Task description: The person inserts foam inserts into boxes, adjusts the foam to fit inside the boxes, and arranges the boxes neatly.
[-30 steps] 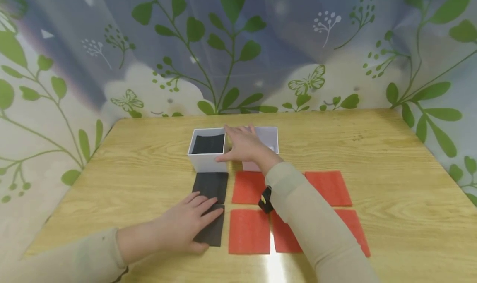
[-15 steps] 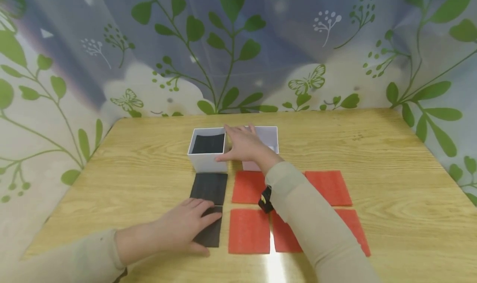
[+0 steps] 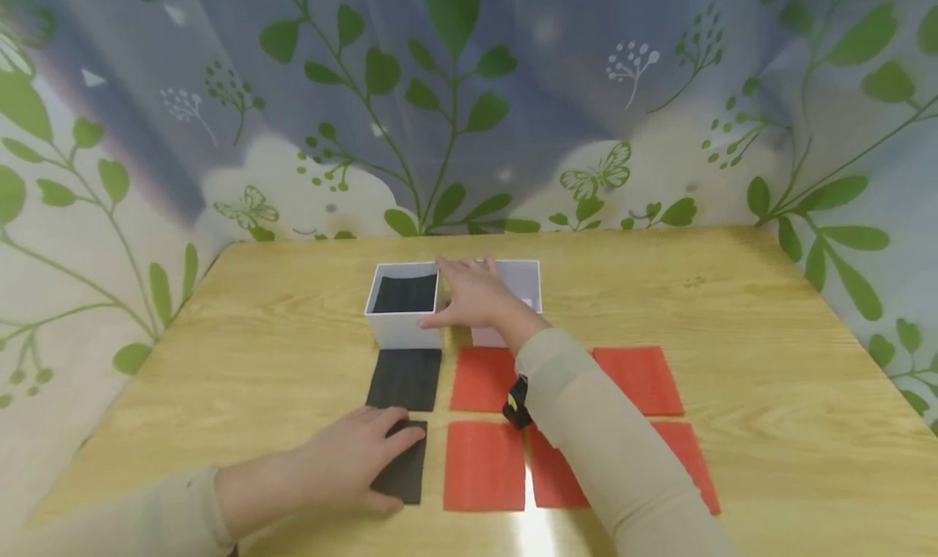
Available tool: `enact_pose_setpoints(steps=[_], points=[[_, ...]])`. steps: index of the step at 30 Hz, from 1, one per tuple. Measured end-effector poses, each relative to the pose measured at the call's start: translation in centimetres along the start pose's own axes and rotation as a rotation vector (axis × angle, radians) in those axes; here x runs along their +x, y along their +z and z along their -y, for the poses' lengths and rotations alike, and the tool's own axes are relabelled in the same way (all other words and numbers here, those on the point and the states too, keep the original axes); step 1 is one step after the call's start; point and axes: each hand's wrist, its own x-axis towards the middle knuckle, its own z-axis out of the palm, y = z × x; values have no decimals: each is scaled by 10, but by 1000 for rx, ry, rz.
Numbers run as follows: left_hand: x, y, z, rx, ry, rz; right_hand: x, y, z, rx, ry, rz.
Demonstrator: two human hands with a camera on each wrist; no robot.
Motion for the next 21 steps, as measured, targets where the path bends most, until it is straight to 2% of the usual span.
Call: enact_pose_setpoints(steps=[5, 11, 16, 21], points=[[-3, 2, -4, 19, 10, -28, 0, 6, 1, 1, -5, 7], [-2, -1, -7, 134, 58, -153, 1, 5, -1, -7, 4, -11], [0, -2, -1, 208, 9, -186, 2, 3, 0, 0, 2, -10], [8, -3, 15, 198, -41, -197, 3, 3, 0, -9, 10, -9]])
